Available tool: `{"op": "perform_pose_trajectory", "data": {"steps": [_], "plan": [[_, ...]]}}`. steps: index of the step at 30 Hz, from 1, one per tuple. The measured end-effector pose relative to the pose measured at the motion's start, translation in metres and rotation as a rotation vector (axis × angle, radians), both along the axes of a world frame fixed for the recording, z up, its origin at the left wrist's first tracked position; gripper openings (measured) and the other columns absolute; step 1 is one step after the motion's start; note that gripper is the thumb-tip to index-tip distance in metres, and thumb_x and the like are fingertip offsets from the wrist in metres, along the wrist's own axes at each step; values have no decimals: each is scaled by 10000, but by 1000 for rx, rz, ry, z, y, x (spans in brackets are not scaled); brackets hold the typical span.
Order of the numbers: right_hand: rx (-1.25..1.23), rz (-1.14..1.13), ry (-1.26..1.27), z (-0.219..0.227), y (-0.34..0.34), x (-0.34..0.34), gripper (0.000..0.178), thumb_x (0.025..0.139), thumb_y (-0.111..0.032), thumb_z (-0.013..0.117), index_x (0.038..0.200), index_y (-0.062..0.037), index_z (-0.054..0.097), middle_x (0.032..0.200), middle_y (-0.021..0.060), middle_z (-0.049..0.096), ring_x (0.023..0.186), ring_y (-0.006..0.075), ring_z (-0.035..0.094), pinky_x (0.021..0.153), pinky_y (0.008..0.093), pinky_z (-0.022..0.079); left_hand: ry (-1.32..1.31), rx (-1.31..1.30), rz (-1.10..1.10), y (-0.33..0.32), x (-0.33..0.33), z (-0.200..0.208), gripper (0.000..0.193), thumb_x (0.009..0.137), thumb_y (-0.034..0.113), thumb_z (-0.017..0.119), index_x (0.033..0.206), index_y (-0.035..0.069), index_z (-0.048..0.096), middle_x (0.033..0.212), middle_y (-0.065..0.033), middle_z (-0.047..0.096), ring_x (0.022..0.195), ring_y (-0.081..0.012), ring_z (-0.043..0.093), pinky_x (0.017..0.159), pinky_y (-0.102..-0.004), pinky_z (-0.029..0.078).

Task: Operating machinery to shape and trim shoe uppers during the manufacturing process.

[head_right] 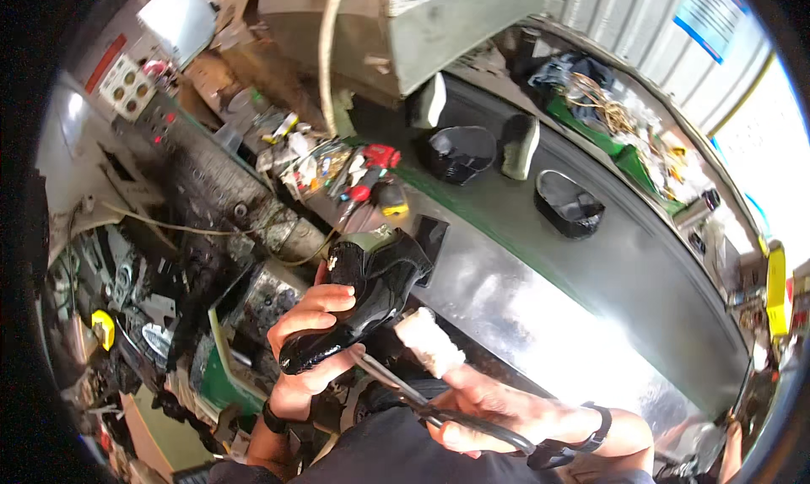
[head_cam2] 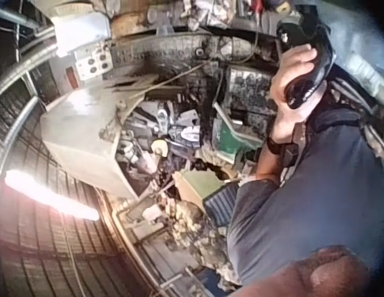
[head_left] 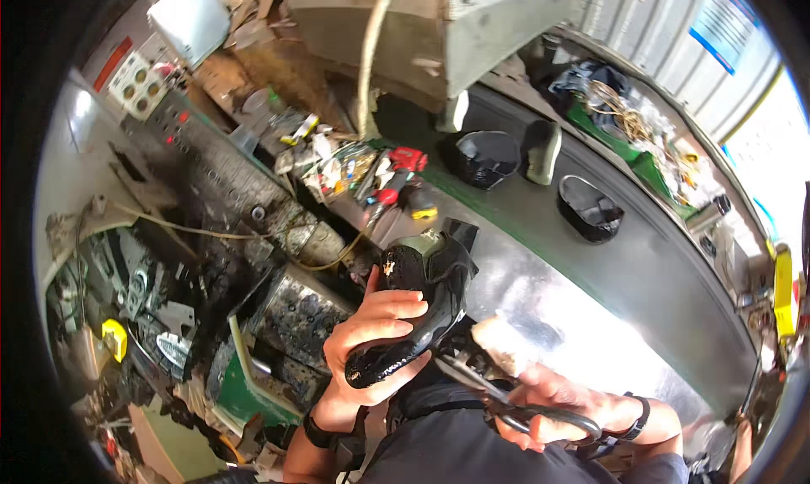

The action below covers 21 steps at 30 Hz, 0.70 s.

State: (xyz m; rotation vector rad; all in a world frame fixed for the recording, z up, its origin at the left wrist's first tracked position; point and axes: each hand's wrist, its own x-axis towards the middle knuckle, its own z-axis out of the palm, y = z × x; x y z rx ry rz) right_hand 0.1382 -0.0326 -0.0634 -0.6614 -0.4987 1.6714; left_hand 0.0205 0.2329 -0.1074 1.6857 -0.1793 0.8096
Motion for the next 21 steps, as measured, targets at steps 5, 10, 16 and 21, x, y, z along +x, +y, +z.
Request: {"op": "perform_pose_trajectory", "data": {"steps": [5,10,16,21], "plan": [[-36,-5,-81,-5,-18,-10,574,1026,-313,645,1453,-111,319,916,22,542,697,62,500,582,223,450,9,13,-83,-24,17,3,482,663,-70,830,1085,65,642,1144,-202,733,1160,-365,674,1205,-619,226],[-70,-54,-166,-9,-28,-12,551,1042,-390,600,1412,-72,343,827,-3,532,639,47,494,547,219,441,32,35,-104,-33,23,6,487,651,-62,840,1081,59,646,1142,-189,736,1153,-355,680,1206,-601,241],[-26,-96,-149,-12,-33,-13,458,1053,-375,583,1323,-55,396,797,-8,523,613,52,497,536,221,440,39,64,-108,-37,24,7,478,646,-61,839,1073,53,655,1142,-183,740,1154,-337,683,1205,-598,246],[4,-95,-116,-13,-32,-11,413,1057,-352,581,1293,-55,420,791,-7,519,610,54,498,531,222,434,55,74,-112,-37,22,9,468,649,-55,843,1067,47,659,1143,-187,740,1158,-340,681,1204,-599,246]]}}
